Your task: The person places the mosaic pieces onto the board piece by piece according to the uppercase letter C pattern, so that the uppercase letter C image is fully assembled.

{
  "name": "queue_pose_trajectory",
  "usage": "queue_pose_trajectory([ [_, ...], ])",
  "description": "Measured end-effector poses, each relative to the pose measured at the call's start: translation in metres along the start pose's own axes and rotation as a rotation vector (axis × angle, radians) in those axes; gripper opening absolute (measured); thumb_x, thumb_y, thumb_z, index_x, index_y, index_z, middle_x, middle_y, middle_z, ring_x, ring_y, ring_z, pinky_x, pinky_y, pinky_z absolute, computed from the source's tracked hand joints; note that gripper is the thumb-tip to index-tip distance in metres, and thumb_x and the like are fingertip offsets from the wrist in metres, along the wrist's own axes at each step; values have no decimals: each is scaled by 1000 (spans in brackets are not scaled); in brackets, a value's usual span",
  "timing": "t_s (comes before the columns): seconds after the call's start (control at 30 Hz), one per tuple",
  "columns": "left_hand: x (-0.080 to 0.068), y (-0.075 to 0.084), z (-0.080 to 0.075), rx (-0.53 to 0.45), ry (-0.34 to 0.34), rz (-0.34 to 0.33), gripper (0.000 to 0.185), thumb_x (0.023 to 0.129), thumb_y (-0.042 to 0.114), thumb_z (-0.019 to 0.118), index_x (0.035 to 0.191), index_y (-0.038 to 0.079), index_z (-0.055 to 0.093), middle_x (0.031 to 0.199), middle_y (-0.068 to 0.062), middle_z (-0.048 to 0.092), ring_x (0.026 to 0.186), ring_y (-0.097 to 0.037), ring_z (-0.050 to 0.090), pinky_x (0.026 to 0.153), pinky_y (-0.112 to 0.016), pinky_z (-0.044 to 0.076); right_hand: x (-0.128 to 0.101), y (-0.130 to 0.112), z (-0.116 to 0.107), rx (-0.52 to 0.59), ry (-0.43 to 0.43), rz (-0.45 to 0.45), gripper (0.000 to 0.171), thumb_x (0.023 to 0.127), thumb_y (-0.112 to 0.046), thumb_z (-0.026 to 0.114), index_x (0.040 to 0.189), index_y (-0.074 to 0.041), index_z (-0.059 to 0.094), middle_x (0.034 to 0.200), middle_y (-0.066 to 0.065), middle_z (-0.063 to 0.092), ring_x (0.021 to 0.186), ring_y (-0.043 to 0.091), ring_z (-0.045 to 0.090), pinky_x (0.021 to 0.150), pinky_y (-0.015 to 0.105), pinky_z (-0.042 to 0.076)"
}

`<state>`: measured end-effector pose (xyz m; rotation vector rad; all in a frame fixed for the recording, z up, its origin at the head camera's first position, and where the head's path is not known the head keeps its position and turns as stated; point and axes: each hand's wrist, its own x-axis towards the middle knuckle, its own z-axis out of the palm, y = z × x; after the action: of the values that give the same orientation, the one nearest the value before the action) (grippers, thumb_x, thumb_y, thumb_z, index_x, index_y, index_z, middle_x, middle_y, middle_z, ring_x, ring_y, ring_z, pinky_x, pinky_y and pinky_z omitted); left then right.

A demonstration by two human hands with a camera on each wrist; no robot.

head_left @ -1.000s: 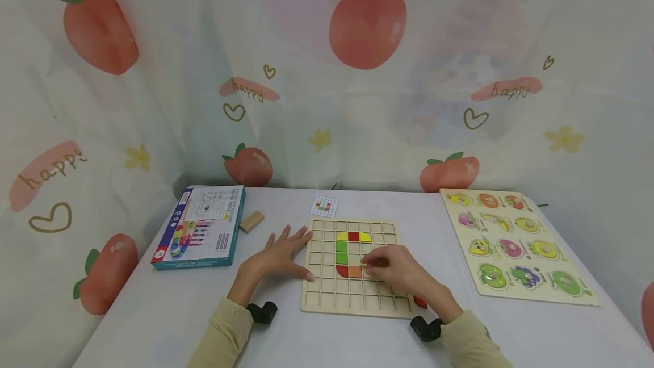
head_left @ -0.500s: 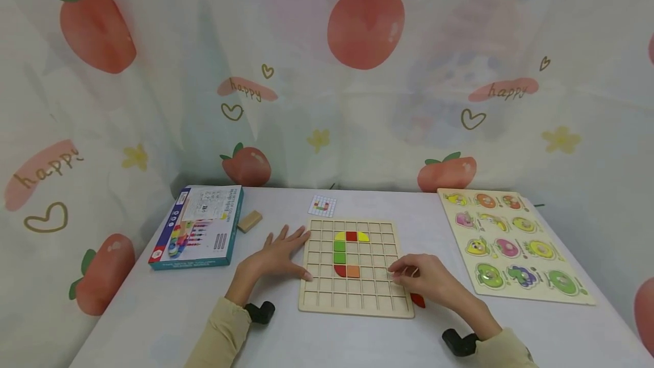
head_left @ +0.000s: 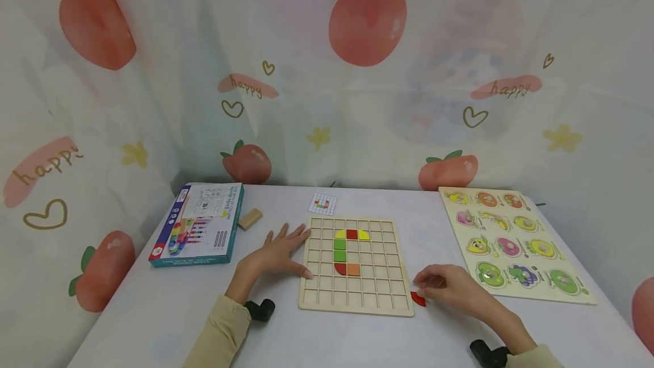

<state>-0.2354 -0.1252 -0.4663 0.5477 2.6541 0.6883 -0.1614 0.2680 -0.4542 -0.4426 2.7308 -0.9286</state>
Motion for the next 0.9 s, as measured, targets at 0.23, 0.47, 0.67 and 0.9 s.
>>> queue_pose_trajectory([
  [0.23, 2, 0, 0, 3, 1, 8, 105, 73, 52, 80, 155, 18, 25, 164, -3, 16, 152, -38, -2, 119, -63, -4, -4, 6, 0, 35, -51, -80, 23, 79, -26, 79, 96, -13, 69, 87, -4, 63, 73, 1, 53, 64, 18, 47],
  [0.47, 2, 1, 0, 9, 6, -6, 104, 72, 53, 80, 155, 20, 26, 164, -1, 16, 152, -36, -1, 119, -63, -3, -3, 3, 2, 29, -79, -95, 23, 78, -24, 81, 91, -14, 64, 83, -4, 60, 73, 3, 51, 63, 18, 44],
  [0.67, 0, 1, 1, 7, -3, -14, 104, 72, 53, 80, 155, 21, 25, 164, 1, 15, 152, -35, -2, 119, -62, -4, -3, 3, 3, 44, -86, -99, 19, 81, -21, 78, 90, -15, 62, 80, -6, 62, 71, 1, 51, 62, 18, 45],
  [0.9, 1, 0, 1, 0, -3, -8, 105, 72, 53, 80, 155, 19, 26, 164, -1, 16, 152, -37, -1, 119, -63, -3, 1, 5, 2, 54, -44, -81, 12, 85, -16, 73, 93, -17, 64, 85, -7, 66, 73, 2, 54, 65, 18, 48],
])
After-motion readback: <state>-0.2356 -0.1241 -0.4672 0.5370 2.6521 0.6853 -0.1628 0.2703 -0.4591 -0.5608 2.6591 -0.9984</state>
